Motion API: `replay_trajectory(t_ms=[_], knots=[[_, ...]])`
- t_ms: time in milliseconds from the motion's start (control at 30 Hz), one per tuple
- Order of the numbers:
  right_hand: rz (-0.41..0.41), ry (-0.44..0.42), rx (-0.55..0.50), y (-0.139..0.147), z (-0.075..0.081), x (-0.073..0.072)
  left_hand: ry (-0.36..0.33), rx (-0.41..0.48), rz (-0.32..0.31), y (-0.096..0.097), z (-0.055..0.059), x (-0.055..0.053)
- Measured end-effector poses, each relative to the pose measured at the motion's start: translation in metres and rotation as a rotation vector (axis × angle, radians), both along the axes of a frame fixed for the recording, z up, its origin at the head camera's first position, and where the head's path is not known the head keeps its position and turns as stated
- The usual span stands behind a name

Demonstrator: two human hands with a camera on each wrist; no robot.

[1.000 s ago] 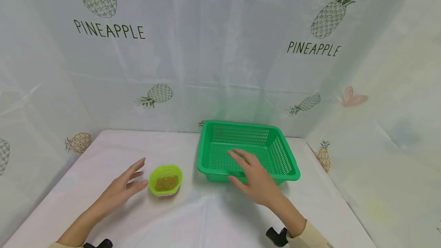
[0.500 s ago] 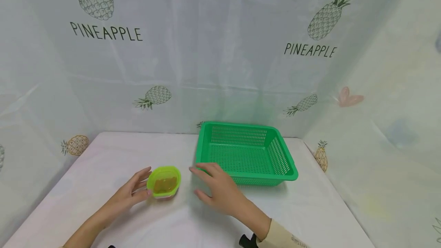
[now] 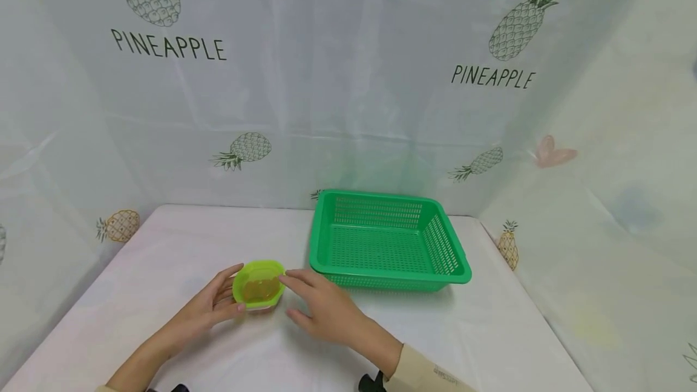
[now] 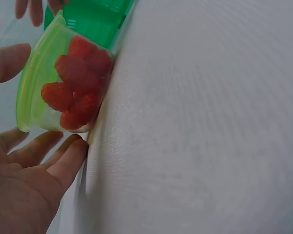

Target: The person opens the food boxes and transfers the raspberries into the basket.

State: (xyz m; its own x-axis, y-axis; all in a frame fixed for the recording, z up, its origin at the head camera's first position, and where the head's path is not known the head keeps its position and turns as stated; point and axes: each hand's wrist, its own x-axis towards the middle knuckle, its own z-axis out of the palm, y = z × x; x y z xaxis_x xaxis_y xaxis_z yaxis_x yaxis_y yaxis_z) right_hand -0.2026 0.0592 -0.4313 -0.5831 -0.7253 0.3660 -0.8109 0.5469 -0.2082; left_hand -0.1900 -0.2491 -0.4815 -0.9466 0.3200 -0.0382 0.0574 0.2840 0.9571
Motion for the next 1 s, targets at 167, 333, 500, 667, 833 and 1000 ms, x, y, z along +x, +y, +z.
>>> replay_trajectory(t_ms=[167,333,500,667,833,1000], knots=[[-0.007,-0.003,0.036,-0.009,-0.013,-0.005,-0.005,0.019,-0.014,0.0,-0.004,-0.001],[0.002,0.01,0.028,-0.017,-0.017,-0.009,-0.003,0.022,-0.029,-0.003,-0.005,-0.003],[0.014,0.012,0.019,-0.024,-0.02,-0.015,-0.002,0.023,-0.037,-0.005,-0.005,-0.005],[0.017,-0.002,-0.003,-0.028,-0.024,-0.021,0.009,0.026,-0.051,-0.007,-0.006,-0.007],[0.021,-0.01,-0.023,-0.03,-0.025,-0.026,-0.001,0.04,-0.056,-0.007,-0.006,-0.008],[0.041,0.039,-0.005,-0.03,-0.024,-0.03,-0.028,0.055,-0.062,-0.006,-0.006,-0.009]])
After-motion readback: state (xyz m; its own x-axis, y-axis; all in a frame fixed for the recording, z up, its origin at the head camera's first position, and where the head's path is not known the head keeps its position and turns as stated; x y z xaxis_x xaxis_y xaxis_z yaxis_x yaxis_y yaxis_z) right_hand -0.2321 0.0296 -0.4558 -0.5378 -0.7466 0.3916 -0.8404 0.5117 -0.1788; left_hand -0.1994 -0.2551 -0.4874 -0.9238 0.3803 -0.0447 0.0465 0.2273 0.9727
